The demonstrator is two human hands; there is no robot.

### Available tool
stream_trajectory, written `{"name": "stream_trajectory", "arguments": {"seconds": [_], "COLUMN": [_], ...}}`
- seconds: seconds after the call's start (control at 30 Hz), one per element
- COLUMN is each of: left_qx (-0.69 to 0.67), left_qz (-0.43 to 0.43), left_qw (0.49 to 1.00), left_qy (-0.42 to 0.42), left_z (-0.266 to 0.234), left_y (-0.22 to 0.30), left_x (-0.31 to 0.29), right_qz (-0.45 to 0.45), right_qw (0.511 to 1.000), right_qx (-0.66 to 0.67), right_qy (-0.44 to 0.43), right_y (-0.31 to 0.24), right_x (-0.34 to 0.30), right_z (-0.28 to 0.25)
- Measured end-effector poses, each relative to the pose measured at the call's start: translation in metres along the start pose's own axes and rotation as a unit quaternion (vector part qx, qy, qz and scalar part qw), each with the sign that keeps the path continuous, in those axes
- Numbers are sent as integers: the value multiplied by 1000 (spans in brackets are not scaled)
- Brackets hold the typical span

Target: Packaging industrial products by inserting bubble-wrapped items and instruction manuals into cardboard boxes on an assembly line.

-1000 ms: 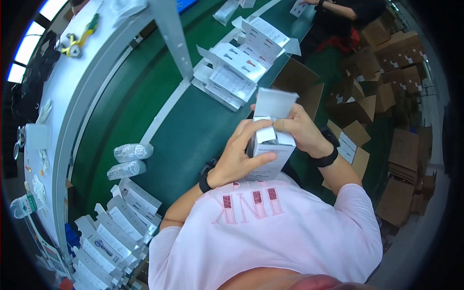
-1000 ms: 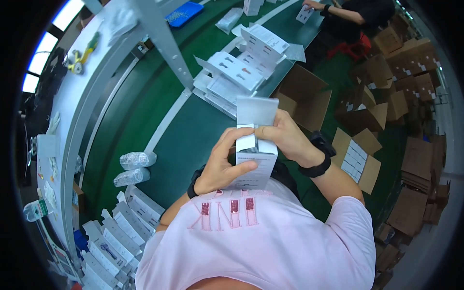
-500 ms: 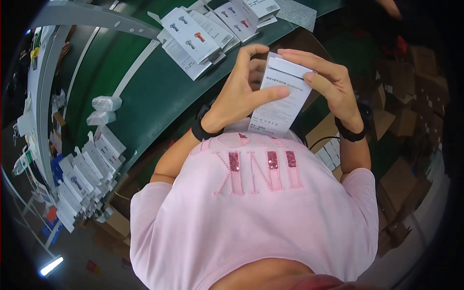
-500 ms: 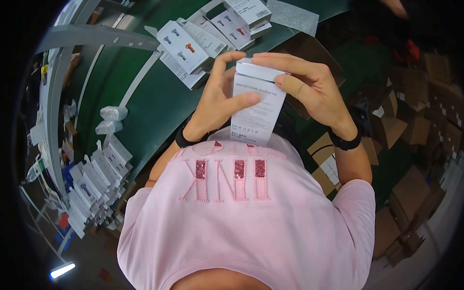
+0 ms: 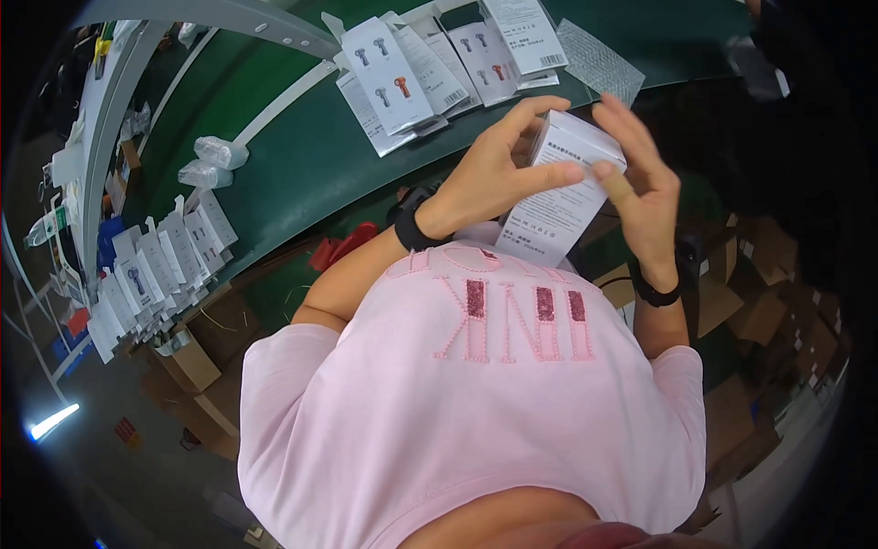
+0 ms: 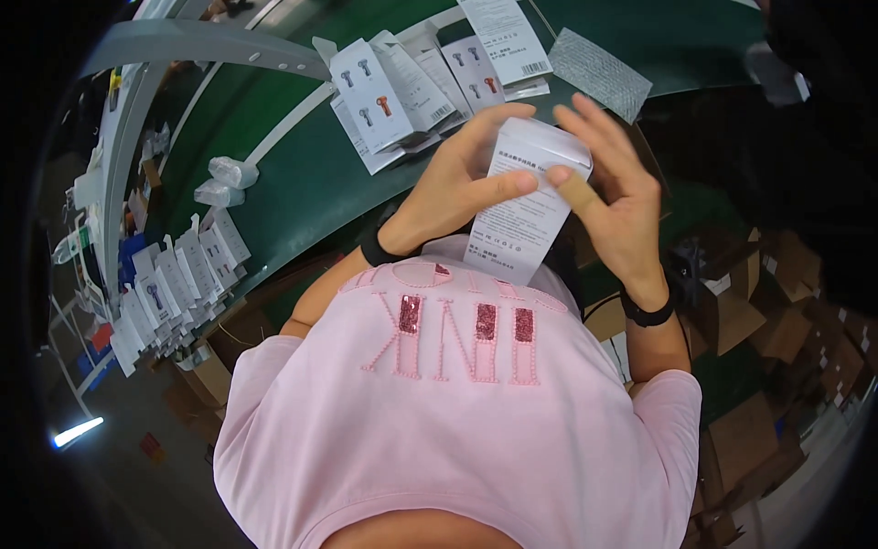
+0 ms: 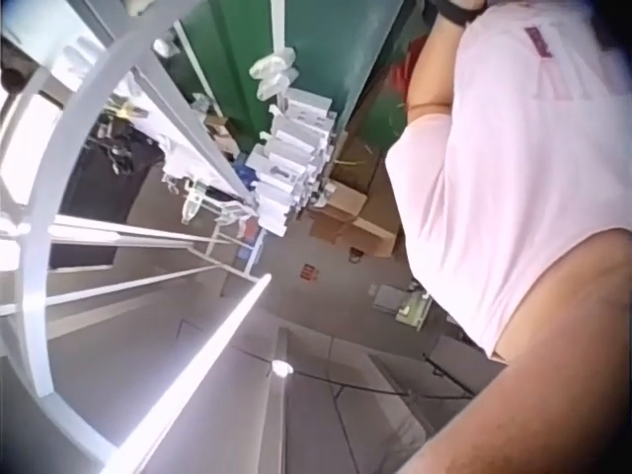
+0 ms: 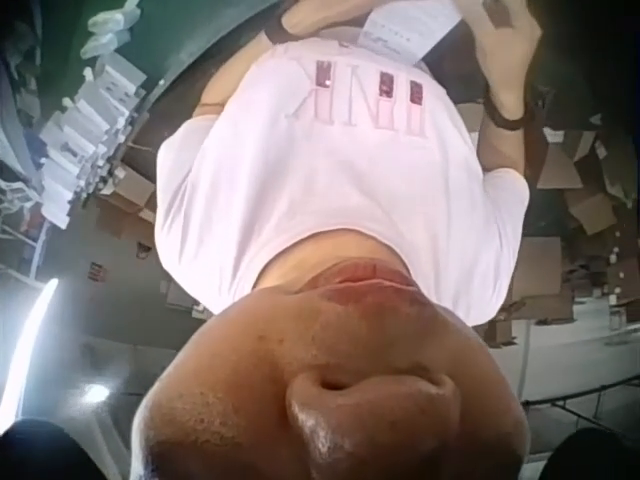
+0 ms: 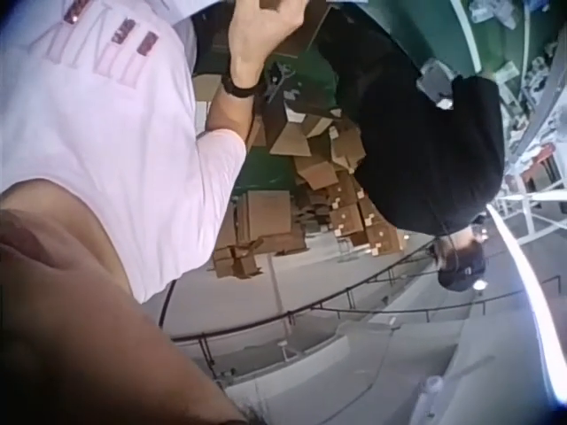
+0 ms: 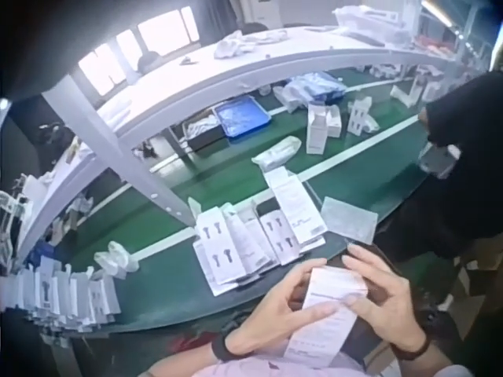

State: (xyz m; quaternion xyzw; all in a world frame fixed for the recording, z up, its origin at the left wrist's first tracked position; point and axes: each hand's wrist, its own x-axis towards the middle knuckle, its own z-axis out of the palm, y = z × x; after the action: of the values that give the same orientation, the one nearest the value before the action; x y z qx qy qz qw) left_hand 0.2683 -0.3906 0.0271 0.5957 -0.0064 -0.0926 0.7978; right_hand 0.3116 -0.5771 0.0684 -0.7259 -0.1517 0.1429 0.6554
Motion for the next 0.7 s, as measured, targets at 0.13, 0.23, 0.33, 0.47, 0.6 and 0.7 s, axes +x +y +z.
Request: {"name": "stream_trajectory", "arguments": {"seconds": [0.13, 0.23, 0.33, 0.47, 0.6, 0.7], "left_qx": [-7, -3, -8, 105, 514, 570], "left_qz": [-16, -31, -28, 11, 72, -18], "left_qw": [1000, 999, 999, 993, 760, 677], "left_qy": [-3, 18, 28, 55, 390, 466], "left_z": [-11, -10, -11, -10, -92, -133], "left_y": [9, 18, 18, 28, 26, 7], "left_x": [7, 10, 11, 18, 7, 13], "right_qz": [-150, -144, -108, 76, -90, -205], "right_qw": [976, 977, 988, 984, 971, 815], "right_qx": [-117, -105, -74, -18, -186, -477], "right_qy": [-102, -118, -82, -157, 123, 255], "right_y": [-9, -3, 3, 2, 20, 72], "right_x": [25, 28, 31, 52, 115, 198], "right_z": [-24, -11, -4, -17, -67, -102]}}
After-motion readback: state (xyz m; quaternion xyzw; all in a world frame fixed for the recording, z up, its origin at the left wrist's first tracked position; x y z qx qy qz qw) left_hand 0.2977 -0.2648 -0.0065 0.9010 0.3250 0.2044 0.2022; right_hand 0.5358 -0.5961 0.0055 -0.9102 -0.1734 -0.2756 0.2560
